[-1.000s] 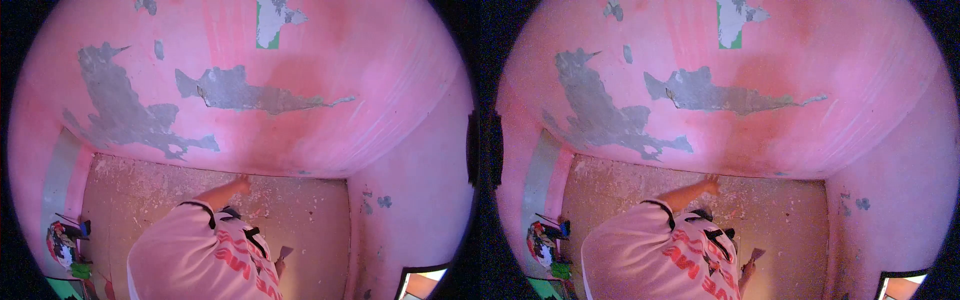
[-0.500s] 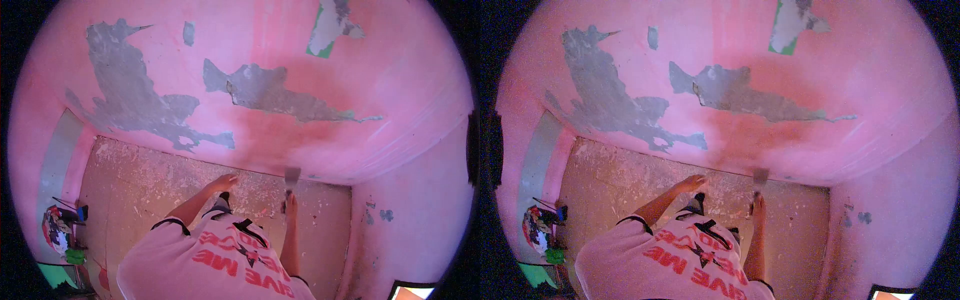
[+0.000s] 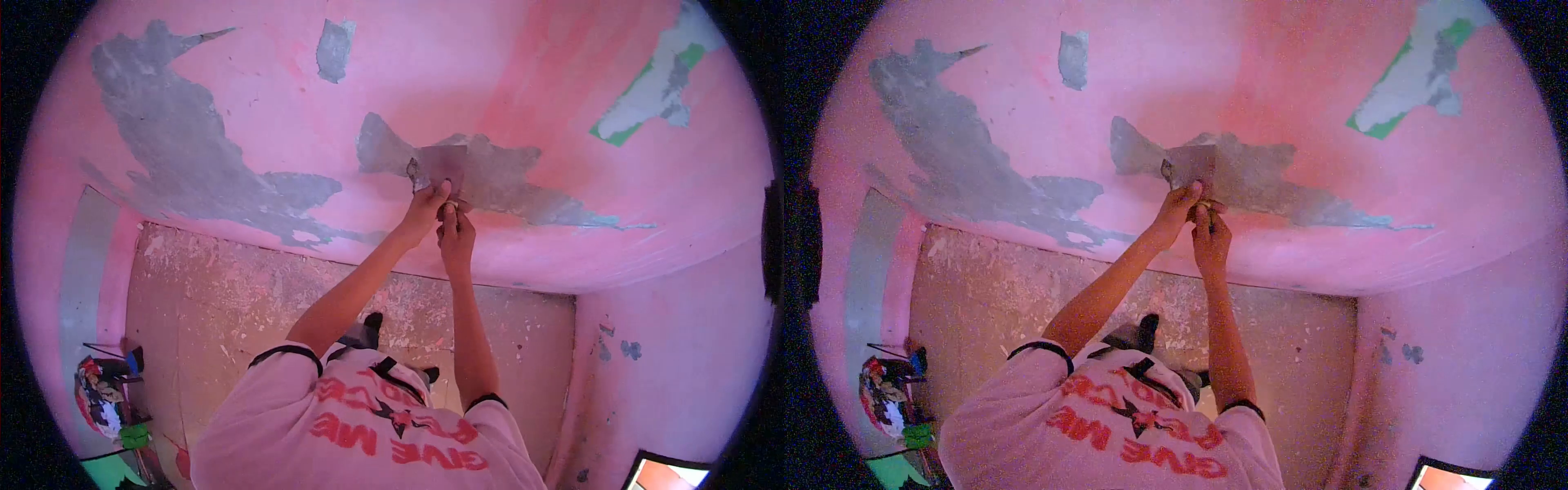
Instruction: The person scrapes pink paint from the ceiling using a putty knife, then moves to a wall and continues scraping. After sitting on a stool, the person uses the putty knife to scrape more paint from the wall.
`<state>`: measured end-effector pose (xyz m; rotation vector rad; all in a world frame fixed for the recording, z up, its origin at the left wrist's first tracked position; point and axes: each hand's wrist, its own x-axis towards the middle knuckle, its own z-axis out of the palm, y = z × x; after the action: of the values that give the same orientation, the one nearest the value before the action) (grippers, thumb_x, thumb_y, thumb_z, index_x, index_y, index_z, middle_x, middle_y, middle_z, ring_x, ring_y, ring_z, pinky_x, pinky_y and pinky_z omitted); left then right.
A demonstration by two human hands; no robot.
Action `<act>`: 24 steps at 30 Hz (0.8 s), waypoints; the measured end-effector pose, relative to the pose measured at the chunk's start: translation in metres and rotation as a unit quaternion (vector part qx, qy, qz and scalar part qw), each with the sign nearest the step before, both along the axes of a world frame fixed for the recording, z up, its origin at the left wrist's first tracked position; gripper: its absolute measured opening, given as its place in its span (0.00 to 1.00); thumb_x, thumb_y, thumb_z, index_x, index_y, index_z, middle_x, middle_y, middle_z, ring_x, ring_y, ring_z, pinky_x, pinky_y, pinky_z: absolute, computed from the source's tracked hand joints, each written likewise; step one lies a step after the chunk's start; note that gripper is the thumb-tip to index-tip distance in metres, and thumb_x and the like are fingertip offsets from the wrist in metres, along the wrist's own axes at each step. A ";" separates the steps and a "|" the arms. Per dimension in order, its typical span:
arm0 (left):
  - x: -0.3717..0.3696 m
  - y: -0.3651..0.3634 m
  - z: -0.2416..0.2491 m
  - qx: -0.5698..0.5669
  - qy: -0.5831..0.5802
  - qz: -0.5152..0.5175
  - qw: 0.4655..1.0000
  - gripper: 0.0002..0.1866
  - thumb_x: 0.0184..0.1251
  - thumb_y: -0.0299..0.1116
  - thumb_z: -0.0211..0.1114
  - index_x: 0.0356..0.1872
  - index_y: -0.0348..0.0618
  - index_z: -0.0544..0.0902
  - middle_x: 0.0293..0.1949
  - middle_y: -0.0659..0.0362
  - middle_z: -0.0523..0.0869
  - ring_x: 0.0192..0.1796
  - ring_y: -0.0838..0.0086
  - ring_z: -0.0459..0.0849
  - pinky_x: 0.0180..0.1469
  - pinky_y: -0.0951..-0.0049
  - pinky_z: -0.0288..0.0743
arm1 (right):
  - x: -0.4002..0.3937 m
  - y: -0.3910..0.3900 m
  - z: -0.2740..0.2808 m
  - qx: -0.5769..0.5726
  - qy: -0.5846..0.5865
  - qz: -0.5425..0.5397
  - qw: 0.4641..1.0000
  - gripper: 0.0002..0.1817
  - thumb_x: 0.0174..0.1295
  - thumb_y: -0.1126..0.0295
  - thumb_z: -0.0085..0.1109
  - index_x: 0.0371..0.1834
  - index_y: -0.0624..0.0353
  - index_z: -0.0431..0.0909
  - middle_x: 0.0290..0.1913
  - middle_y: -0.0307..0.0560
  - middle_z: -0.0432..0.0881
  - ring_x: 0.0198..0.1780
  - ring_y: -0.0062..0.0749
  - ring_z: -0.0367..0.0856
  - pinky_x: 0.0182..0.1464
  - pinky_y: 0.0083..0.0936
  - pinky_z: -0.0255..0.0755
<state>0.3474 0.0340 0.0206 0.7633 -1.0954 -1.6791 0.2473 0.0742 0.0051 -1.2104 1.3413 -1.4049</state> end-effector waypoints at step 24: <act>0.001 0.010 0.004 0.040 0.074 0.032 0.996 0.26 0.66 0.56 0.48 0.26 0.40 0.74 0.22 0.61 0.77 0.28 0.73 0.78 0.32 0.74 0.73 | 0.032 0.016 0.004 0.002 0.018 -0.075 0.997 0.19 0.66 0.58 0.46 0.40 0.67 0.73 0.25 0.35 0.71 0.23 0.13 0.64 0.21 0.15 0.57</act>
<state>0.3483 0.0445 0.0247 0.7055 -0.8968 -1.7039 0.2795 0.0898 0.0093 -1.1561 1.4858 -1.4903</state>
